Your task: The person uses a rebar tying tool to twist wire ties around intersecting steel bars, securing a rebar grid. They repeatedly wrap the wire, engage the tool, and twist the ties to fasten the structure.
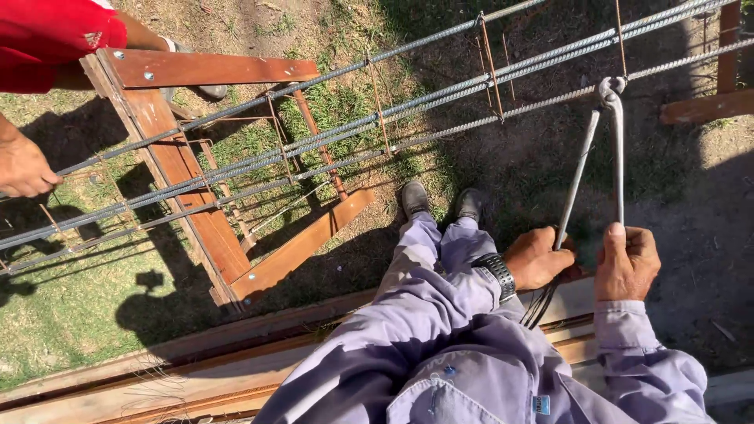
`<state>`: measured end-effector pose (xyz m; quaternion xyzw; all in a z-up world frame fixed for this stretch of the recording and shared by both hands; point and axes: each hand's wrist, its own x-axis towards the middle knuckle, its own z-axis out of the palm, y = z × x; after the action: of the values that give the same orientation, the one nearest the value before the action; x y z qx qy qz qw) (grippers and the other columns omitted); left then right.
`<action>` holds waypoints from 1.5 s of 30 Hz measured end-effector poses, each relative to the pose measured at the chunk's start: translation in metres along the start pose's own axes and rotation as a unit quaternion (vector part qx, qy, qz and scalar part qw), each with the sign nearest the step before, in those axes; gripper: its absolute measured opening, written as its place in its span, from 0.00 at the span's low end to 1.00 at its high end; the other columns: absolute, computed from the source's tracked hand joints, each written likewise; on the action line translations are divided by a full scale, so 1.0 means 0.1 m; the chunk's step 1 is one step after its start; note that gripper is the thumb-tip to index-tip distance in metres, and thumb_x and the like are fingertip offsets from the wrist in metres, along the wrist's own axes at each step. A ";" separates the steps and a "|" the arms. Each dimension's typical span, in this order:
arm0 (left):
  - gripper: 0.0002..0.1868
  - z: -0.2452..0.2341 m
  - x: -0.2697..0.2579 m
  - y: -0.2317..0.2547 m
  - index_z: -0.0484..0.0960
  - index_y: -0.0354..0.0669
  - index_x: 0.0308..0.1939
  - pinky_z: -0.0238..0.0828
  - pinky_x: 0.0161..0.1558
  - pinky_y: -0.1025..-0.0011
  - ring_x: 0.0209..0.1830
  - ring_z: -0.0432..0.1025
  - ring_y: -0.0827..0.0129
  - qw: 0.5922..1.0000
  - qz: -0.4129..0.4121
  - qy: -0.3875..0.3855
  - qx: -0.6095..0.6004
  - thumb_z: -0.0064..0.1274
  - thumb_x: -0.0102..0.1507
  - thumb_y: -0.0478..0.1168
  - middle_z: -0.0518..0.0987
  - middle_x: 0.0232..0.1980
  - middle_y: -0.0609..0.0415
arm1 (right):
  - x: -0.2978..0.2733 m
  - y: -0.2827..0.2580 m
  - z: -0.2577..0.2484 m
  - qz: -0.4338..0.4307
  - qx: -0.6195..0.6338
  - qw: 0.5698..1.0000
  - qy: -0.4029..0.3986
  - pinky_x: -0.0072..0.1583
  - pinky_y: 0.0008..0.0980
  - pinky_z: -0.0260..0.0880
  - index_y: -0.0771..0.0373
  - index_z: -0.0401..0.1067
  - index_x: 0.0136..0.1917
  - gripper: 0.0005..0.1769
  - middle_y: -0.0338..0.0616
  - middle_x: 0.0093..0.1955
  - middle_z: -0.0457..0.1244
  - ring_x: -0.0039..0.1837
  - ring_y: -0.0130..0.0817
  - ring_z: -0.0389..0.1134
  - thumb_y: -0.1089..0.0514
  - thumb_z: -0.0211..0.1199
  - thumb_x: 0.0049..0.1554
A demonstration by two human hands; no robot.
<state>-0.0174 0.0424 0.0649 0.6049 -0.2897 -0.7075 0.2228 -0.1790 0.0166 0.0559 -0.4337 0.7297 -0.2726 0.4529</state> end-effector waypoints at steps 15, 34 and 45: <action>0.32 -0.78 -0.23 -0.50 0.70 0.44 0.26 0.60 0.22 0.74 0.12 0.62 0.71 0.922 0.079 0.188 -0.329 0.31 0.69 0.65 0.61 0.13 0.60 | 1.95 -0.05 0.98 -0.302 -0.259 0.914 -0.072 0.45 0.43 0.62 0.59 0.73 0.50 0.21 0.42 0.41 0.67 0.44 0.40 0.69 0.40 0.58 0.72; 0.20 -0.75 -0.75 -0.44 0.74 0.46 0.50 0.64 0.36 0.67 0.24 0.66 0.66 0.953 0.157 0.245 -0.078 0.33 0.71 0.55 0.69 0.22 0.57 | 0.15 -1.57 1.44 -0.206 0.072 0.884 -0.414 0.40 0.32 0.73 0.67 0.62 0.45 0.20 0.54 0.37 0.64 0.35 0.39 0.67 0.49 0.49 0.72; 0.18 -0.98 -0.82 -1.31 0.76 0.51 0.47 0.63 0.35 0.65 0.24 0.67 0.63 0.916 0.141 0.369 -0.074 0.33 0.72 0.53 0.75 0.31 0.55 | 0.42 -1.45 2.18 -0.173 -0.056 0.836 -0.518 0.52 0.30 0.72 0.67 0.72 0.51 0.18 0.45 0.45 0.67 0.47 0.31 0.68 0.48 0.59 0.67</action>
<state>0.0974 0.1794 0.0257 0.7576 -0.2166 -0.4145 0.4554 0.0641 -0.0906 0.0563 -0.6553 0.3158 -0.0409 0.6850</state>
